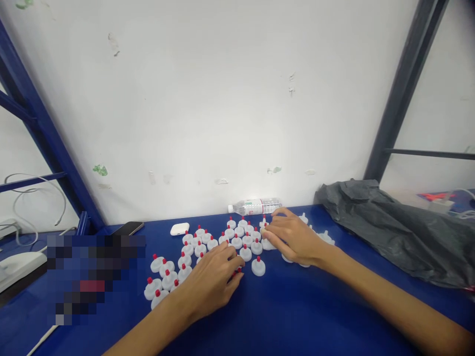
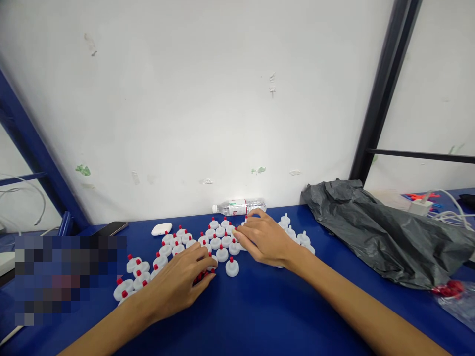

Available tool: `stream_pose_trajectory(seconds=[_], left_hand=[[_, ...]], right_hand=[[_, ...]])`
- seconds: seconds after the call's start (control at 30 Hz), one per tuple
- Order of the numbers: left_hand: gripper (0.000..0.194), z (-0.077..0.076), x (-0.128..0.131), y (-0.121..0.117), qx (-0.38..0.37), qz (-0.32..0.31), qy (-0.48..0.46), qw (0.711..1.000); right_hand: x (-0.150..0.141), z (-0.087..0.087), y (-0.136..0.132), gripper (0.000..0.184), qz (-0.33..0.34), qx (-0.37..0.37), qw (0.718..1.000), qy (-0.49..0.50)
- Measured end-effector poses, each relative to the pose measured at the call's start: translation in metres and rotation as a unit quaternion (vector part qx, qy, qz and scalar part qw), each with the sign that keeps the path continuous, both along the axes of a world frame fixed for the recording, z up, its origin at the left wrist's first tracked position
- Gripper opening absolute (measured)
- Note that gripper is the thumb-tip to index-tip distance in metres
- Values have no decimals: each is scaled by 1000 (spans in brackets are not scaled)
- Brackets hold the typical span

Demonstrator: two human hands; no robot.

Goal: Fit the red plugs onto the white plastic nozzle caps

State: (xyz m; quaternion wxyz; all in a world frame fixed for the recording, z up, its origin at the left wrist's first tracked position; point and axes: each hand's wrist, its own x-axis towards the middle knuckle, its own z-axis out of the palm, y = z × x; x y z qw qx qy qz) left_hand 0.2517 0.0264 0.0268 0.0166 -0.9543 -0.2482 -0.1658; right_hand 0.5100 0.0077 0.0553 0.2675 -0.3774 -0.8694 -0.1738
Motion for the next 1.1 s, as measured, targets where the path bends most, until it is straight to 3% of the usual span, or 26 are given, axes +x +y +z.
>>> stream_pose_trajectory(seconds=[0.23, 0.4, 0.6, 0.77, 0.93, 1.1], left_hand=[[13, -4, -1, 2, 13, 11, 46, 999], [10, 2, 0, -2, -11, 15, -20, 1000], [13, 4, 0, -3, 0, 11, -80, 997], [14, 3, 0, -1, 3, 21, -103, 994], [14, 3, 0, 1, -6, 36, -113, 993], [12, 5, 1, -1, -12, 51, -123, 991]], right_hand=[[-6, -8, 1, 41, 9, -62, 993, -100], [-5, -6, 1, 44, 12, -50, 995, -82], [7, 4, 7, 51, -104, 3, 994, -23], [20, 6, 16, 52, -194, -26, 976, -91], [24, 7, 12, 59, -227, -80, 958, -153], [19, 7, 1, 49, -215, -130, 950, -186]])
